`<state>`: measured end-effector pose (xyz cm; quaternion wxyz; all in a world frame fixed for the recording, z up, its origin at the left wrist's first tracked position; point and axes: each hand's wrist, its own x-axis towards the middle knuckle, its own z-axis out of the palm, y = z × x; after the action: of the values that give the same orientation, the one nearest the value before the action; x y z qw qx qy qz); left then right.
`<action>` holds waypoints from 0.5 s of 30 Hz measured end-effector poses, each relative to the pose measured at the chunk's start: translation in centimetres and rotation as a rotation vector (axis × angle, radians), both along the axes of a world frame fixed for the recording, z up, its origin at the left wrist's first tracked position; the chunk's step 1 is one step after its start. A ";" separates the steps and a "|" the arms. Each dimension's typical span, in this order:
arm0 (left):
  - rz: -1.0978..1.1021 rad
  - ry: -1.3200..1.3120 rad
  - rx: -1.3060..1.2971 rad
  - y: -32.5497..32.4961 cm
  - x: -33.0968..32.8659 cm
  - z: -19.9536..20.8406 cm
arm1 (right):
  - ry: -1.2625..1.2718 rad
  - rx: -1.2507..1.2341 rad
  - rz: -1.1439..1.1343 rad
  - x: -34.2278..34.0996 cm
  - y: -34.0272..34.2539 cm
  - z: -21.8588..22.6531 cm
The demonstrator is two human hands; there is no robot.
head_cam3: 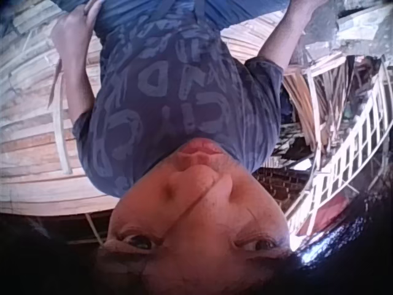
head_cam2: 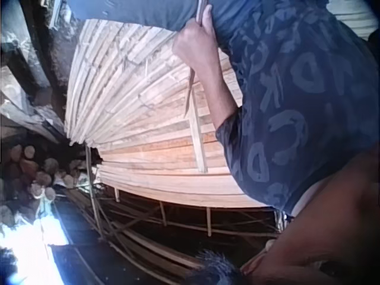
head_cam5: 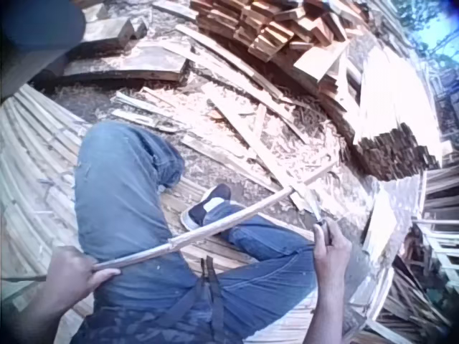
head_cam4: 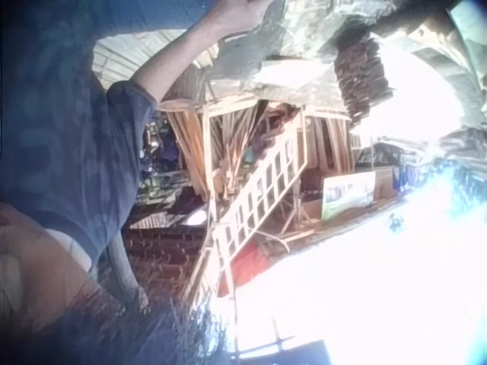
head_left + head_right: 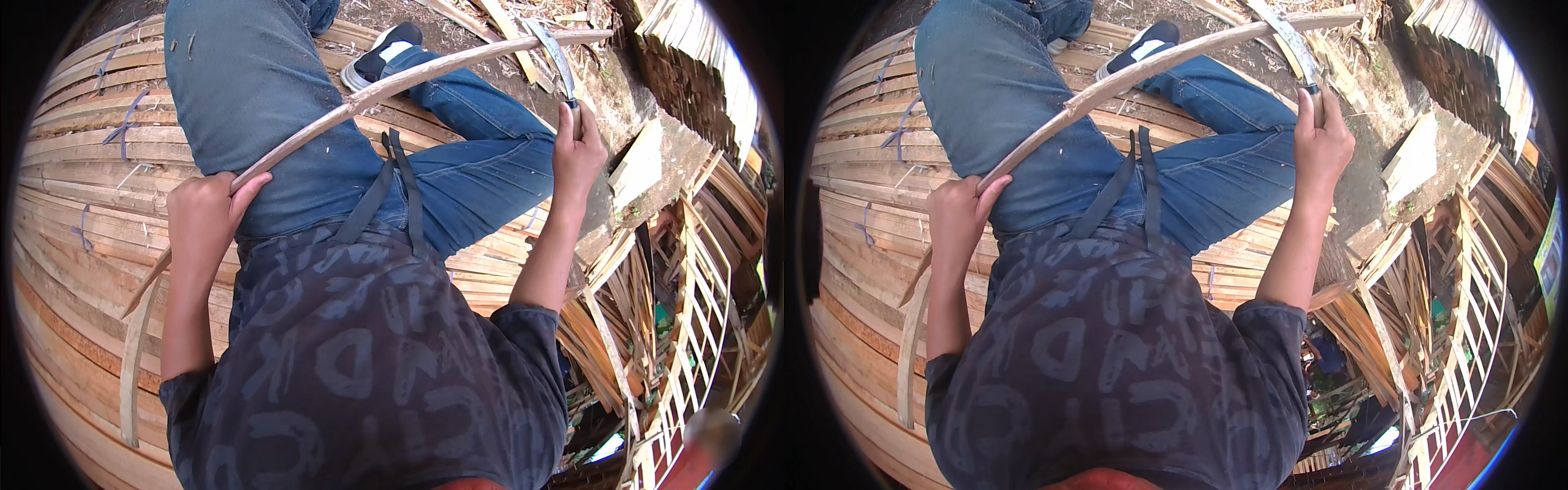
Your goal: The person sits on the ground and uses a curved knife to shave a long bamboo strip held against their leg. They repeatedly scrape the surface of the strip to smooth it and remove the outer layer, working along its length.
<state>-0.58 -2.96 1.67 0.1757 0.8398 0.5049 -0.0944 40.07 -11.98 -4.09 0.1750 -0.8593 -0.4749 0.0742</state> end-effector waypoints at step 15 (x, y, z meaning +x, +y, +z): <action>0.163 -0.055 -0.013 -0.2 -0.5 1.3 | 1.385 0.245 -0.299 -7.8 0.1 2.7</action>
<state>-1.03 -3.19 2.92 0.2019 0.7971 0.5660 -0.0599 32.27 -11.90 -1.39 0.5397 -0.6450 -0.1371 0.5235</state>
